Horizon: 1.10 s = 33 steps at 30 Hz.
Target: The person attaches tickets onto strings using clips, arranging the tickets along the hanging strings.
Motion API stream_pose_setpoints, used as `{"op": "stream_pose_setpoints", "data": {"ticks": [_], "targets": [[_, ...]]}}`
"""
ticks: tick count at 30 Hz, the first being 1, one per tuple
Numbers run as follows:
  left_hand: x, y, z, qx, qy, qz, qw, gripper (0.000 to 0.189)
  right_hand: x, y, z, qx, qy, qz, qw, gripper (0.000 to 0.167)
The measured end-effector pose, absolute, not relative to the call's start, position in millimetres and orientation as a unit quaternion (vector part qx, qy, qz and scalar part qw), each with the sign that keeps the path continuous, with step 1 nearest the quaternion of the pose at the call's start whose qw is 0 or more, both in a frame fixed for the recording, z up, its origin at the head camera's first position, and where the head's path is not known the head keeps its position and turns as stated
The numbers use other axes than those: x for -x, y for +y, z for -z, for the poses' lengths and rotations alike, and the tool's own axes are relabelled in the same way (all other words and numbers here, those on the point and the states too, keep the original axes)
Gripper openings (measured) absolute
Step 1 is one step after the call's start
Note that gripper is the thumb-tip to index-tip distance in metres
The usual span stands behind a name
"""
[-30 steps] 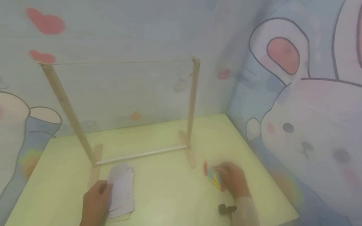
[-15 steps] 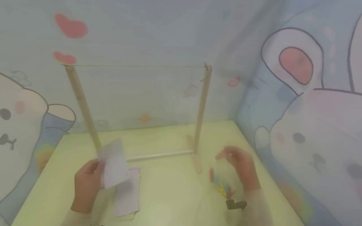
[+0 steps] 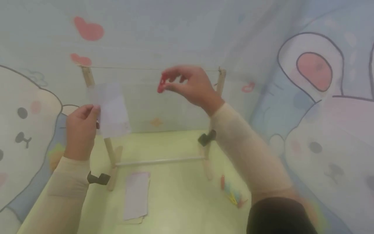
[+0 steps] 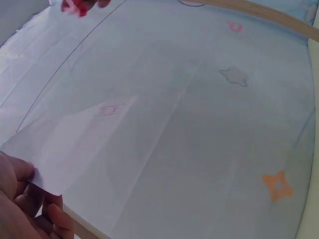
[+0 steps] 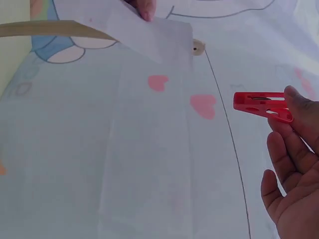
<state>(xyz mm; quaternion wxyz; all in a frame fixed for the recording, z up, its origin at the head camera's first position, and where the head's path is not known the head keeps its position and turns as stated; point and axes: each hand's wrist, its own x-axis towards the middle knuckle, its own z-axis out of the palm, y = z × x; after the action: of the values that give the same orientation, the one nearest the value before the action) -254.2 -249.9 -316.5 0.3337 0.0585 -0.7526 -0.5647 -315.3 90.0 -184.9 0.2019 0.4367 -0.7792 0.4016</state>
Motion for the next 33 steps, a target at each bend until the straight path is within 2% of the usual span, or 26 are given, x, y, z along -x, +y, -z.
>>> {"op": "stream_pose_setpoints", "data": {"ticks": [5,11,19,33], "targets": [[262.8,-244.4,297.1,-0.059,-0.750,0.568,0.333,0.041,324.1,19.4,133.9,-0.434,-0.781,-0.416,0.171,0.015],[268.2,-238.9,280.3,-0.045,-0.741,0.576,0.342,0.041,320.0,-25.6,106.5,-0.417,-0.783,-0.450,0.102,0.008],[269.5,-229.1,269.9,-0.026,-0.736,0.584,0.341,0.039,323.0,-38.0,101.5,-0.400,-0.745,-0.532,0.034,0.005],[272.5,-217.5,273.0,-0.032,-0.736,0.579,0.350,0.037,345.1,-51.0,117.0,-0.389,-0.780,-0.489,0.030,0.006]]}}
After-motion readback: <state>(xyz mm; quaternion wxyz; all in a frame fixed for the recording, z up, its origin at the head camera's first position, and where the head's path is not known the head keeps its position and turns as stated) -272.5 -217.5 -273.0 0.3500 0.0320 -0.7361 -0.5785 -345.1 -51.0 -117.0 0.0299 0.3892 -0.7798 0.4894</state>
